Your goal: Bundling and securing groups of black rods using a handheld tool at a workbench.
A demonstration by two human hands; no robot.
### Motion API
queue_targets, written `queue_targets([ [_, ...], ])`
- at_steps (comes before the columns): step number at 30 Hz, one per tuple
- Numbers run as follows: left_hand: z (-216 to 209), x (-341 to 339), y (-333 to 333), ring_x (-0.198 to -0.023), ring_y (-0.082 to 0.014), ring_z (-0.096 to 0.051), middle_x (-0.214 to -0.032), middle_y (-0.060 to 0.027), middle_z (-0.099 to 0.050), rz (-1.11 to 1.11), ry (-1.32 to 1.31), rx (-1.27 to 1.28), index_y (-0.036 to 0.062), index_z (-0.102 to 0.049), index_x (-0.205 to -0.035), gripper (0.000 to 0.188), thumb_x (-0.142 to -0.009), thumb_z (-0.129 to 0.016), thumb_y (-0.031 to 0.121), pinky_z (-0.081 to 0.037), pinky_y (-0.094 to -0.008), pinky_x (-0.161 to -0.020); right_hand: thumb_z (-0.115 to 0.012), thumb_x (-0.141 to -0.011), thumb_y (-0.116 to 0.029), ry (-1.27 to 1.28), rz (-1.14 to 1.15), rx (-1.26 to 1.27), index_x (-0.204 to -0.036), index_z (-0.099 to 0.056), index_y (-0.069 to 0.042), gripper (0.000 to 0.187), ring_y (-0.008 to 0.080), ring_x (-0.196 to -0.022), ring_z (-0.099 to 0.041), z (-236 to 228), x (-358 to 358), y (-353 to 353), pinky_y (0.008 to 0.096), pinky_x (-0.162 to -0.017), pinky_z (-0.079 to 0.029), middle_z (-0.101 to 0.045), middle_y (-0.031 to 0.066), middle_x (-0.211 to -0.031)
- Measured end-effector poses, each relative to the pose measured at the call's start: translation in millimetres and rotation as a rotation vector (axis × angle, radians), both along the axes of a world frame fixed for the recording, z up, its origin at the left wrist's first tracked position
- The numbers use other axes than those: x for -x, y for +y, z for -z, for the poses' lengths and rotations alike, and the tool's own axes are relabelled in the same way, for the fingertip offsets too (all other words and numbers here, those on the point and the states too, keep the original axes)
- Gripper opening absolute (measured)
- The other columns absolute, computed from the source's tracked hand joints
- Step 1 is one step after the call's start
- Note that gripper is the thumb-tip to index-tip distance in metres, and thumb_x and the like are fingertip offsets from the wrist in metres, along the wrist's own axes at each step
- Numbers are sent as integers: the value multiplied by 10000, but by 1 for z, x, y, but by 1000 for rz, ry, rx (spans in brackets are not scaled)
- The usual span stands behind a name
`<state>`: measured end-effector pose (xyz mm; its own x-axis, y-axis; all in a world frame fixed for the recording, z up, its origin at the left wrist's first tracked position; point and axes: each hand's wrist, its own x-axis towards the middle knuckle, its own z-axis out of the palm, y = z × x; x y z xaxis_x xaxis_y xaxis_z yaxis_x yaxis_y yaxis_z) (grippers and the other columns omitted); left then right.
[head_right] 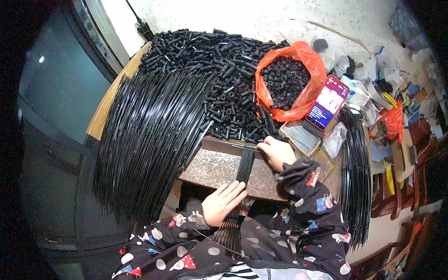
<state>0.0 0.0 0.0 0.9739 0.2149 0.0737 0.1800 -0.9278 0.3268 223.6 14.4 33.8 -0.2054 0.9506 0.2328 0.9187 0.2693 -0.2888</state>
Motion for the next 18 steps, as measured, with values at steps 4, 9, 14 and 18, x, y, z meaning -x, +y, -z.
queue_targets([
  [4,-2,-3,0,-1094,-302,-224,-1176,-190,-225,-22,-84,58,-19,-268,-1114,750,-559,-552,399,-221,-393,-860,-505,-647,-118,98,122,21,-775,-517,-51,145,249,-651,-480,2,13,16,306,-587,-391,-477,91,-693],
  [9,-5,-3,7,-1072,-332,-246,-1141,-207,-272,-19,-156,99,-38,-332,-1065,752,-578,-525,501,-234,-418,-847,-652,-558,-180,561,-286,339,-1155,-197,-5,771,197,-1018,-319,-36,11,-14,290,-830,-273,-300,138,-1128],
  [14,24,-13,20,-1054,-372,-246,-1128,-231,-264,27,-212,84,-17,-356,-1049,735,-564,-526,508,-251,-442,-828,-477,-719,-133,1065,-467,552,-1119,-279,29,475,207,-907,-453,-52,72,-79,271,-787,-328,-459,156,-1001],
  [18,66,-36,38,-1053,-380,-240,-1131,-247,-250,121,-252,-22,0,-365,-1047,723,-550,-539,495,-251,-446,-829,-358,-759,-73,1089,-114,85,-838,-493,72,213,167,-655,-529,-12,89,-98,243,-603,-419,-543,144,-751],
])
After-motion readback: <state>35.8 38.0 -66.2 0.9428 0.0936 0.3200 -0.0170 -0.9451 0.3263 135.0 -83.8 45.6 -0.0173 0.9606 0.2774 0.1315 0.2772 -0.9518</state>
